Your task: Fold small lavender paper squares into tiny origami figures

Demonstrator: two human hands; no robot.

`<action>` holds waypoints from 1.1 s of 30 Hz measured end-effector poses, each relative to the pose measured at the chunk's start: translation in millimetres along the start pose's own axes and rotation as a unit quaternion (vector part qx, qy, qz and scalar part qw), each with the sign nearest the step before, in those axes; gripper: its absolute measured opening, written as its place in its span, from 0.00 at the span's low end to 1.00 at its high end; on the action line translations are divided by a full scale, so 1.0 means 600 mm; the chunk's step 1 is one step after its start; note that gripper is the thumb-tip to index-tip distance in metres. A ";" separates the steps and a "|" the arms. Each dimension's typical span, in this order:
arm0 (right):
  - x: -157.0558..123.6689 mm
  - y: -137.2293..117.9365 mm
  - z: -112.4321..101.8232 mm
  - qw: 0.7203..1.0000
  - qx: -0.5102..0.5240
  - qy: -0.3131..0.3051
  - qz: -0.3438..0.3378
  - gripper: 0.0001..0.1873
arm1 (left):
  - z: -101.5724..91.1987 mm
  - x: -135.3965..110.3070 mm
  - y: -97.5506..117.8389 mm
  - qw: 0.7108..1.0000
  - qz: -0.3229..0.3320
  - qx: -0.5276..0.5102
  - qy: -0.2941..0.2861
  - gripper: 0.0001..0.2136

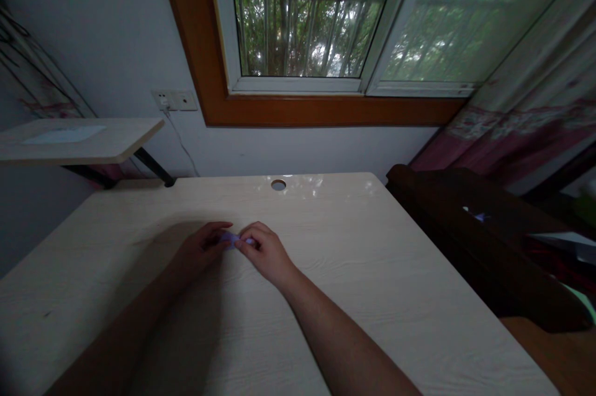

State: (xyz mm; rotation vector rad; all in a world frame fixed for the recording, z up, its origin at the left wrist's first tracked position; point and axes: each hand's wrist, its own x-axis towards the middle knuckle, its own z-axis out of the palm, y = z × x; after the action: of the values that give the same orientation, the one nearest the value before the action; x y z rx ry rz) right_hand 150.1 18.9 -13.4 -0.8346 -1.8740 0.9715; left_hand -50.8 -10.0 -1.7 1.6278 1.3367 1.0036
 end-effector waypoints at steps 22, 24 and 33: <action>-0.001 0.002 -0.002 1.000 -0.001 -0.031 0.001 0.08 | -0.003 -0.001 0.003 1.000 -0.016 -0.015 0.003 0.19; 0.000 0.002 -0.002 0.999 -0.008 -0.031 0.005 0.07 | -0.002 -0.002 0.001 1.000 -0.011 -0.003 -0.006 0.19; 0.001 0.006 -0.002 0.999 -0.027 -0.017 0.018 0.06 | -0.006 -0.003 0.005 0.998 0.028 0.062 0.015 0.16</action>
State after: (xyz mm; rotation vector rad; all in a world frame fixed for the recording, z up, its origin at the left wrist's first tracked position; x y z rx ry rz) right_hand 151.7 21.1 -15.7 -0.8920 -1.9281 0.9676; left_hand -53.1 -11.7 2.5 1.7563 1.4047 0.9987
